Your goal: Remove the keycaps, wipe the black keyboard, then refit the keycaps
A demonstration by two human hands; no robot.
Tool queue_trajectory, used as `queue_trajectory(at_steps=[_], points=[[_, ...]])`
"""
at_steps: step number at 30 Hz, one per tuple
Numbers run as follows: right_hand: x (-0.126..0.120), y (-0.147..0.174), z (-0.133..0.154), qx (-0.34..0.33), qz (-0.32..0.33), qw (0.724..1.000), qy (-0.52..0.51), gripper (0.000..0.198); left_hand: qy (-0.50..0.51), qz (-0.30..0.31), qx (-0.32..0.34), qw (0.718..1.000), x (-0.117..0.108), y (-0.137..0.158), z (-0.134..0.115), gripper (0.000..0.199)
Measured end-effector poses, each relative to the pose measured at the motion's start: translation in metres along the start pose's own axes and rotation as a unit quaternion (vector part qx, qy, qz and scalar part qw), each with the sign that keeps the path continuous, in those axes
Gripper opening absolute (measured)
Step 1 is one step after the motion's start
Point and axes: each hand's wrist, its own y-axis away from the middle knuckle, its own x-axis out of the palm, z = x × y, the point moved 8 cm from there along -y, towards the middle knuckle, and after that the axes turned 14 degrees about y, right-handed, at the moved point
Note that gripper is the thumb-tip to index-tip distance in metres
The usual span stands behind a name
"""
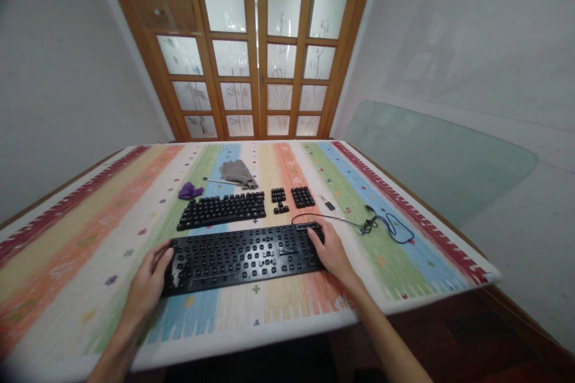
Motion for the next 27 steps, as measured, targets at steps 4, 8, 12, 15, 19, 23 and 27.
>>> queue_trajectory(at_steps=[4,8,12,15,19,23,27], points=[[0.003,0.009,-0.008,0.025,-0.009,1.0,-0.009,0.044,-0.005,0.01,0.026,1.0,0.0,0.002,0.004,0.047],[0.007,0.012,-0.011,0.033,-0.002,0.999,-0.013,0.046,-0.019,0.019,0.024,0.999,-0.004,-0.006,0.006,0.047],[0.006,0.012,-0.01,0.022,-0.01,1.0,-0.016,0.045,-0.068,0.028,0.044,0.996,-0.01,-0.032,-0.012,0.049],[0.006,0.012,-0.012,0.028,-0.013,0.999,-0.019,0.045,-0.149,0.03,0.091,0.984,-0.012,-0.065,-0.041,0.053],[0.006,0.013,-0.014,0.03,-0.015,0.999,-0.021,0.044,-0.222,0.04,0.123,0.967,0.001,-0.122,-0.07,0.047],[0.007,0.013,-0.015,0.033,-0.009,0.999,-0.019,0.045,-0.268,0.089,0.119,0.952,0.034,-0.179,-0.073,0.028],[0.006,0.013,-0.015,0.038,-0.007,0.999,-0.016,0.045,-0.312,0.147,0.088,0.935,0.063,-0.217,-0.057,0.026]])
